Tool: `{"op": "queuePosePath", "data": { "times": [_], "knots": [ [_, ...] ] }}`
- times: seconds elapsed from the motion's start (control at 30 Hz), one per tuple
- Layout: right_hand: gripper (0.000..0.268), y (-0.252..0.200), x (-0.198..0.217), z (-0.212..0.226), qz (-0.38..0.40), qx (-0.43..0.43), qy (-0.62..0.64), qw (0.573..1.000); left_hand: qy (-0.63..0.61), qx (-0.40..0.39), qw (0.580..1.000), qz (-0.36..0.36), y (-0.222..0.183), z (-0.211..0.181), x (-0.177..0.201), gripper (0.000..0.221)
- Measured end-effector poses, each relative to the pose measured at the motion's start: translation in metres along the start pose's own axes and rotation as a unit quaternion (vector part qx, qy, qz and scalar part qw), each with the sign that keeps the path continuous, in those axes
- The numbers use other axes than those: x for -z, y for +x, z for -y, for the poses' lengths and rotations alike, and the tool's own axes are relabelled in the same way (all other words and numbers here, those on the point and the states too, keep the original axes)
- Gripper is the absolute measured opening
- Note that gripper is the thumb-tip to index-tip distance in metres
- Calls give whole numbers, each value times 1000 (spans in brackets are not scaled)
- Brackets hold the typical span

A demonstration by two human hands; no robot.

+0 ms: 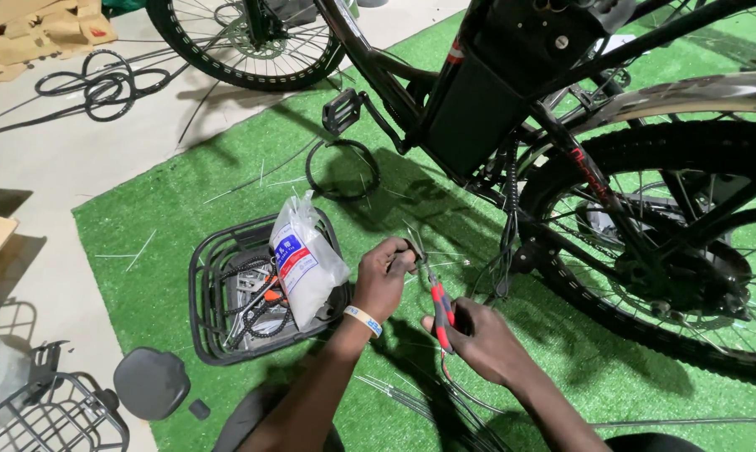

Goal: Securing cables to a bicycle frame using zip ties and cutting the excess with pliers

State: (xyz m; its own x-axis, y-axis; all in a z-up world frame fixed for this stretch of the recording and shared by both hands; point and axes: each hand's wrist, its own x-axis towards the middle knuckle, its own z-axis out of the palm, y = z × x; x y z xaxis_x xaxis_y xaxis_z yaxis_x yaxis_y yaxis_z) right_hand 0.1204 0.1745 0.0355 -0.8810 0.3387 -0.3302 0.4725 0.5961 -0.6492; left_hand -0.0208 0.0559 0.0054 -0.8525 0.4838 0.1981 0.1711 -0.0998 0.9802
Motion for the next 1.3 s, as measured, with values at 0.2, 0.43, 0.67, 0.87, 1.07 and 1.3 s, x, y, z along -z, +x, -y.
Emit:
{"op": "queuePosePath", "data": {
  "times": [0.2,0.43,0.67,0.87,1.07,1.3],
  "knots": [
    [83,0,-6,-2,37,-35,21,998,58,32,998,13,0,-7,-2,11],
    [98,-4,-2,6,90,-94,7,992,51,40,997,30,0,3,-6,11],
    [63,-6,0,7,64,-72,19,995,37,57,997,39,0,1,-6,11],
    [47,-1,-2,1,-11,-40,50,998,24,74,997,6,5,13,-4,12],
    [39,-4,-9,13,-107,-20,14,994,0,65,997,-42,10,34,-6,13],
    [33,-16,-20,-2,-131,3,129,983,-169,171,961,-136,-12,-9,-5,14]
  ]
}}
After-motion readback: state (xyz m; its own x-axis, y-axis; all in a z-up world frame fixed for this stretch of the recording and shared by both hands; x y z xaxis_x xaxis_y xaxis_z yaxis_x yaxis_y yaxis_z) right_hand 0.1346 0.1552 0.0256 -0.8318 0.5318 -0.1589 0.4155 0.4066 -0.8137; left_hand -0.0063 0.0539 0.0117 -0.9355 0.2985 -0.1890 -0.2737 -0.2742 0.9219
